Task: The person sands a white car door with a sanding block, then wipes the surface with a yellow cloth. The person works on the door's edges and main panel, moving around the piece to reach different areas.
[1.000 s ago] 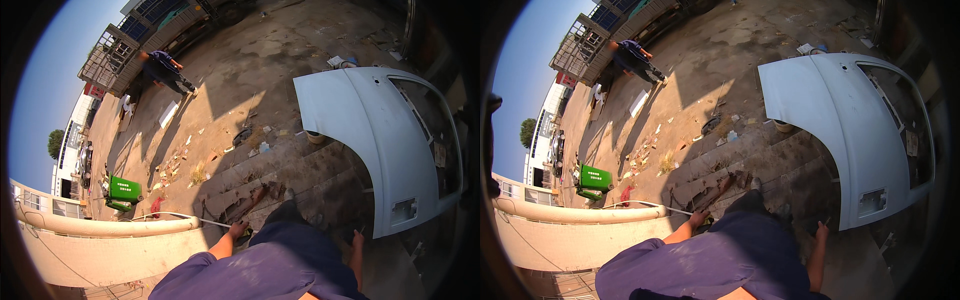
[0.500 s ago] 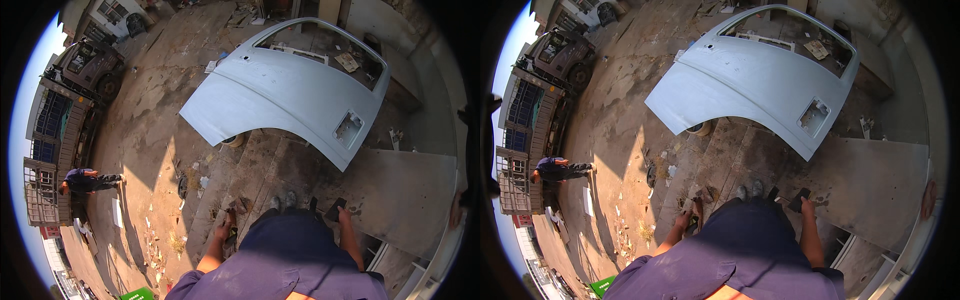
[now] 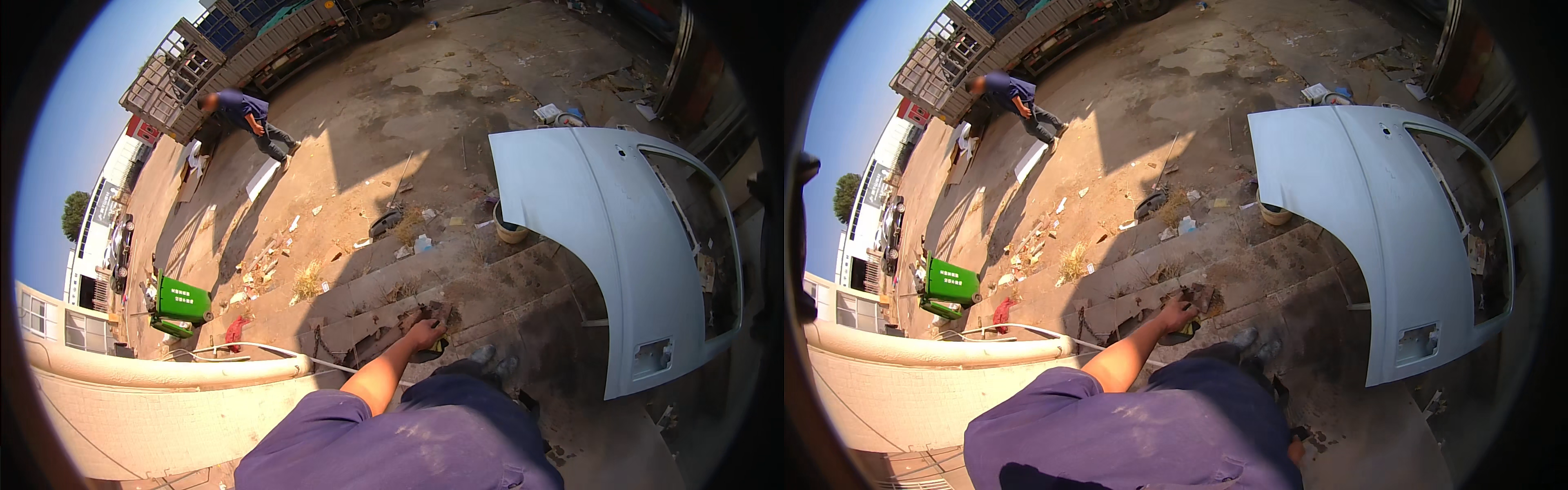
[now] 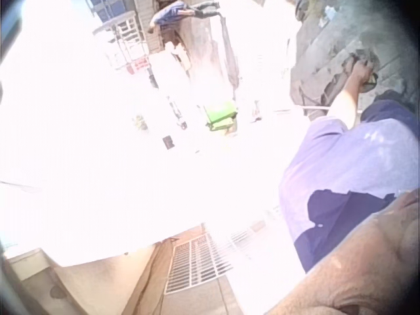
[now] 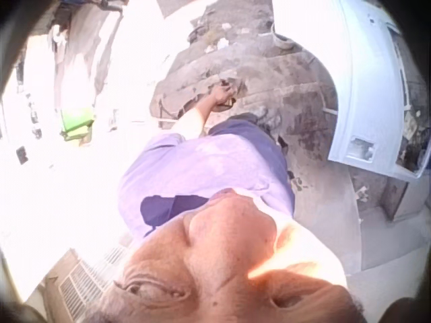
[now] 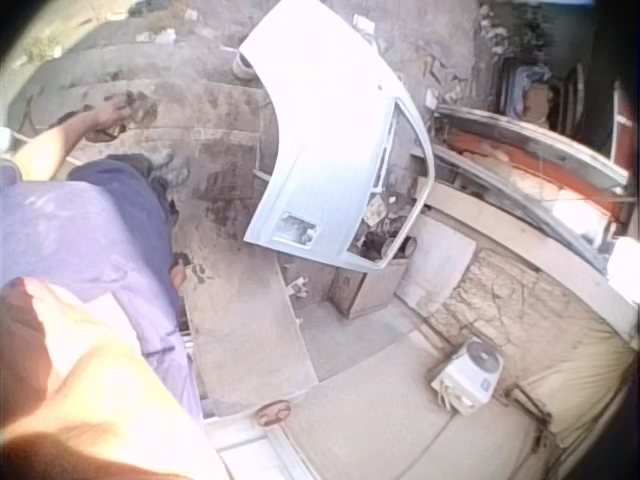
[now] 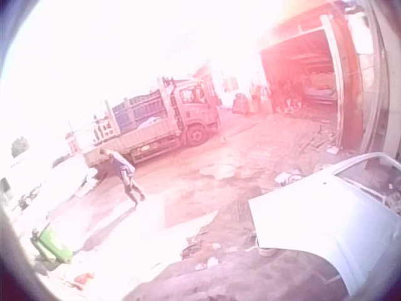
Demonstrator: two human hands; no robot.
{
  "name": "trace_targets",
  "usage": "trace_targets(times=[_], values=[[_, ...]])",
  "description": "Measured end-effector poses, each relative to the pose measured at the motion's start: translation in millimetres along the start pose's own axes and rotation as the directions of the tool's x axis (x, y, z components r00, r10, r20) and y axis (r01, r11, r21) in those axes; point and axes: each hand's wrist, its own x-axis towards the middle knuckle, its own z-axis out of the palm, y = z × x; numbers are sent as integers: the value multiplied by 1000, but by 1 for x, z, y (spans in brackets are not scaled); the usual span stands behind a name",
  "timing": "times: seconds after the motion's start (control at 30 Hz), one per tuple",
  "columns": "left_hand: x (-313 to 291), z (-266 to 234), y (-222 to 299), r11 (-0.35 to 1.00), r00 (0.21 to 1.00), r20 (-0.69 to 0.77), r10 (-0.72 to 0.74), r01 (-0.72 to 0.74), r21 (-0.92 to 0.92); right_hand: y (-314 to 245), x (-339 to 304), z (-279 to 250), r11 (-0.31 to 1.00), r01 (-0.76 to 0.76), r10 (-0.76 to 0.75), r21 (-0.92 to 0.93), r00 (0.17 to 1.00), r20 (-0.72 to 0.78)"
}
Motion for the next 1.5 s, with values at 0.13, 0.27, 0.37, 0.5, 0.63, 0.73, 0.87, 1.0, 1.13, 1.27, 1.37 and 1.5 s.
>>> trace_targets(times=[0.13, 0.27, 0.37, 0.5, 0.63, 0.73, 0.87, 1.0, 1.13, 1.27, 1.37, 1.5], values=[[-44, 19, -100, 982, 982, -35, -185, 186, 41, -44, 31, 9, 987, 114, -105, -115, 991, 81], [-97, 48, -201, 949, 949, -88, -302, 308, 64, -89, 55, 28, 977, 193, -172, -89, 964, 205], [-132, 73, -257, 912, 892, -199, -406, 409, -27, -128, 44, 60, 978, 208, -194, -22, 939, 283], [-141, 95, -214, 731, 777, -82, -624, 544, -411, -184, 47, 81, 760, 565, -471, -322, 820, 325], [-166, 111, -170, 765, 775, -220, -592, 454, -457, -208, 59, 119, 756, 617, -474, -218, 746, 468], [-170, 112, -148, 786, 791, -285, -542, 356, -506, -239, 55, 144, 458, 771, -566, -442, 636, 524], [-158, 73, -70, 849, 840, -363, -404, 197, -489, -291, -12, 171, 196, 836, -626, -513, 509, 590], [-144, 16, 8, 935, 905, -407, -126, -28, -353, -320, -75, 207, -28, 913, -615, -407, 305, 727], [-125, -11, 99, 891, 943, -308, 128, -246, -382, -332, -143, 237, -42, 980, -612, -194, 129, 781], [-88, -4, 129, 834, 943, -101, 317, -328, -443, -343, -215, 256, 47, 990, -497, 132, -91, 863], [-85, 0, 158, 734, 932, -54, 360, -318, -600, -347, -263, 259, 95, 967, -442, 235, -171, 881], [-99, -8, 175, 649, 949, -66, 310, -261, -715, -347, -288, 269, 62, 953, -400, 296, -248, 882]])
